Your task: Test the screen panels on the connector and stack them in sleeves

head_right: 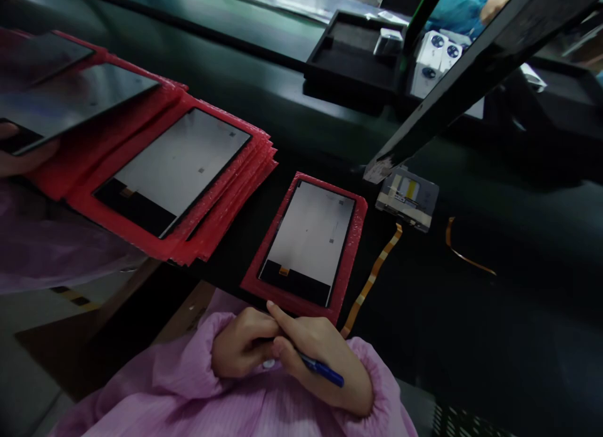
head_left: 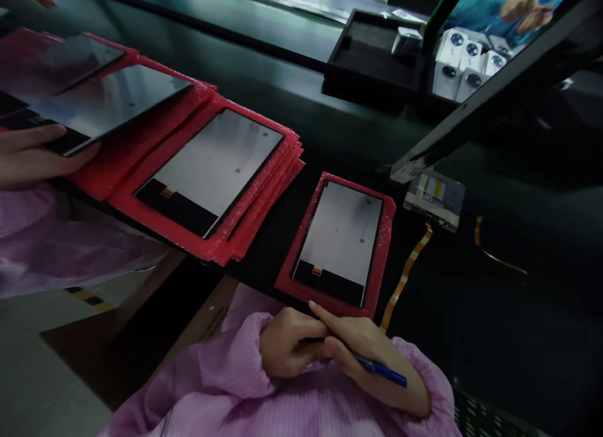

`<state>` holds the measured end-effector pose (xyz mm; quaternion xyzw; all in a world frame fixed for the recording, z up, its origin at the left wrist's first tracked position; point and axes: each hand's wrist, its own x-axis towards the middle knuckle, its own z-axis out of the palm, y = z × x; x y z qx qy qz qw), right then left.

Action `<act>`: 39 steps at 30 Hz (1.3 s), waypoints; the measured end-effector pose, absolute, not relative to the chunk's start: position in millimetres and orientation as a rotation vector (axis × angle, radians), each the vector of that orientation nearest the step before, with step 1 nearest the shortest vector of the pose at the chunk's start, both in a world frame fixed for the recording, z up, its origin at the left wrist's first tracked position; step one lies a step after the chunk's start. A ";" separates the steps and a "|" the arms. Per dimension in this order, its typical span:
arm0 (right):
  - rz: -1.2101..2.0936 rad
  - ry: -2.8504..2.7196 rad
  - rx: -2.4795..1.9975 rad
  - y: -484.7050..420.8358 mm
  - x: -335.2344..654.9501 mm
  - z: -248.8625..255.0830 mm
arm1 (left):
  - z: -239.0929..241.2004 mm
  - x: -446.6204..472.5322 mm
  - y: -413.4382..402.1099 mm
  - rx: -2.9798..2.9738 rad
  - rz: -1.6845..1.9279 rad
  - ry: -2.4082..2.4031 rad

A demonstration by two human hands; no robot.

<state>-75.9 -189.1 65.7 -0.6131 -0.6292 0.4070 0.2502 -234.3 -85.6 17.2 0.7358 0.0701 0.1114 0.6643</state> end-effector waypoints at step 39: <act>1.150 -1.785 -1.423 -184.7 -69.4 86.1 | 13.3 -234.7 -84.2 1.554 0.021 0.296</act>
